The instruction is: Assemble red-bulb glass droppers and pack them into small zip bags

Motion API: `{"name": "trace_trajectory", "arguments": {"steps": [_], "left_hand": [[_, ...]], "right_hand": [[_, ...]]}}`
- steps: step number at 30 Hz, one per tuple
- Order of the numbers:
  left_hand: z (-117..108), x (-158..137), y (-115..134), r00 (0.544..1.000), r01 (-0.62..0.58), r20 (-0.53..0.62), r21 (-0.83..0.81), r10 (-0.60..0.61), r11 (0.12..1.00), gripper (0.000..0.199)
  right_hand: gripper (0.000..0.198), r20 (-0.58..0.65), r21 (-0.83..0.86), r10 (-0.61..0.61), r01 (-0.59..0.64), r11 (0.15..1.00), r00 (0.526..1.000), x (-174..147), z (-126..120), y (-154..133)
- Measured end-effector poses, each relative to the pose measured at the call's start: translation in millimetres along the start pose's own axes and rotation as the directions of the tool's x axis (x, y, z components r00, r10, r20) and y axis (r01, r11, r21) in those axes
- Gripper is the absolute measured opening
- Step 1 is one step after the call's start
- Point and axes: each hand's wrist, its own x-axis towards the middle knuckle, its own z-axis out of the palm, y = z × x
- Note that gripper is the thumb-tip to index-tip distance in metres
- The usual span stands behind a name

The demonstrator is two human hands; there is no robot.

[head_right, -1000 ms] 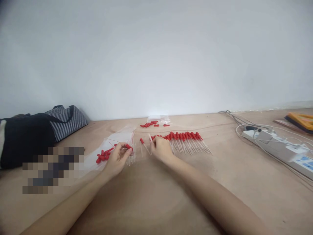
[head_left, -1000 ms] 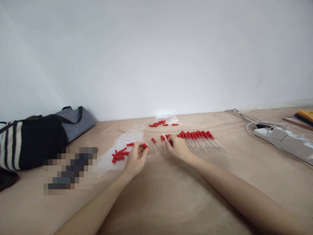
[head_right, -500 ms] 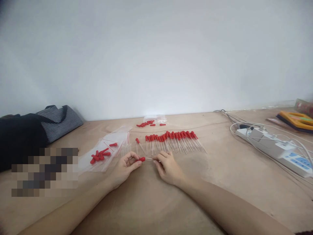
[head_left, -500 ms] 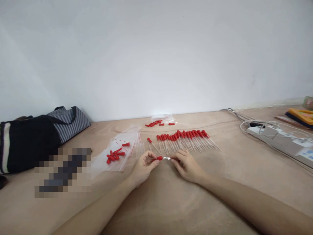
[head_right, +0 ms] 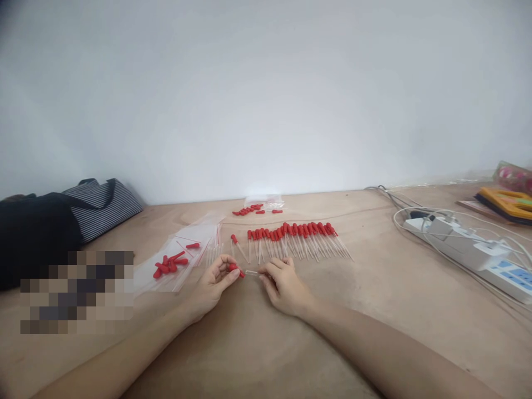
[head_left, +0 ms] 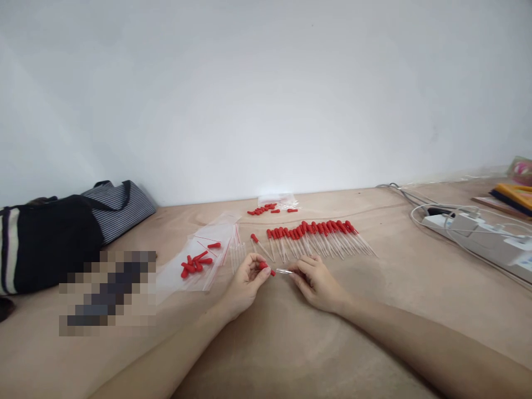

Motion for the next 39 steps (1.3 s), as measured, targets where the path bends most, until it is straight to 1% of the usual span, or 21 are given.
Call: {"name": "trace_trajectory", "arguments": {"steps": [3,5,8,12,15,17,22,26,30,35,39], "left_hand": [[0,-1,2,1.000,0.026,0.009,-0.010,-0.026,1.000,0.021],[0,-2,3,0.999,0.053,0.012,-0.046,-0.052,0.998,0.022],[2,-2,4,0.995,0.104,0.021,-0.155,-0.102,0.982,0.025],[4,-2,5,0.984,0.171,0.008,-0.332,-0.179,0.928,0.029],[5,-2,6,0.981,0.184,0.008,-0.386,-0.196,0.904,0.029],[6,-2,6,0.981,0.186,0.016,-0.361,-0.193,0.914,0.030],[8,-3,2,0.987,0.159,0.035,-0.187,-0.155,0.969,0.028],[9,-3,-2,0.988,0.154,0.003,-0.182,-0.156,0.971,0.028],[9,-4,-8,0.990,0.141,-0.006,-0.150,-0.144,0.979,0.026],[8,-3,-17,0.996,0.085,0.006,-0.094,-0.085,0.992,0.023],[8,-3,-20,0.999,0.037,0.002,-0.043,-0.037,0.998,0.018]], "right_hand": [[0.013,-0.013,0.010,0.000,0.000,1.000,1.000,0,0,0],[0.013,-0.020,0.013,0.001,-0.001,1.000,1.000,0,0,-1],[0.013,-0.034,0.014,0.007,-0.007,1.000,0.999,1,-1,-2],[0.012,-0.058,0.000,0.024,-0.024,1.000,0.998,1,-1,-1],[0.012,-0.069,0.002,0.024,-0.024,1.000,0.997,1,0,0],[0.012,-0.075,0.002,0.013,-0.013,1.000,0.997,1,1,0],[0.014,-0.049,-0.005,-0.042,0.042,0.999,0.998,1,4,-3],[0.018,-0.050,-0.037,-0.066,0.064,0.997,0.997,0,4,-5],[0.021,-0.046,-0.101,-0.110,0.105,0.989,0.993,1,1,-5],[0.026,-0.016,-0.210,-0.197,0.190,0.959,0.980,3,-1,-5],[0.026,0.014,-0.255,-0.203,0.200,0.946,0.979,6,1,-5]]}}
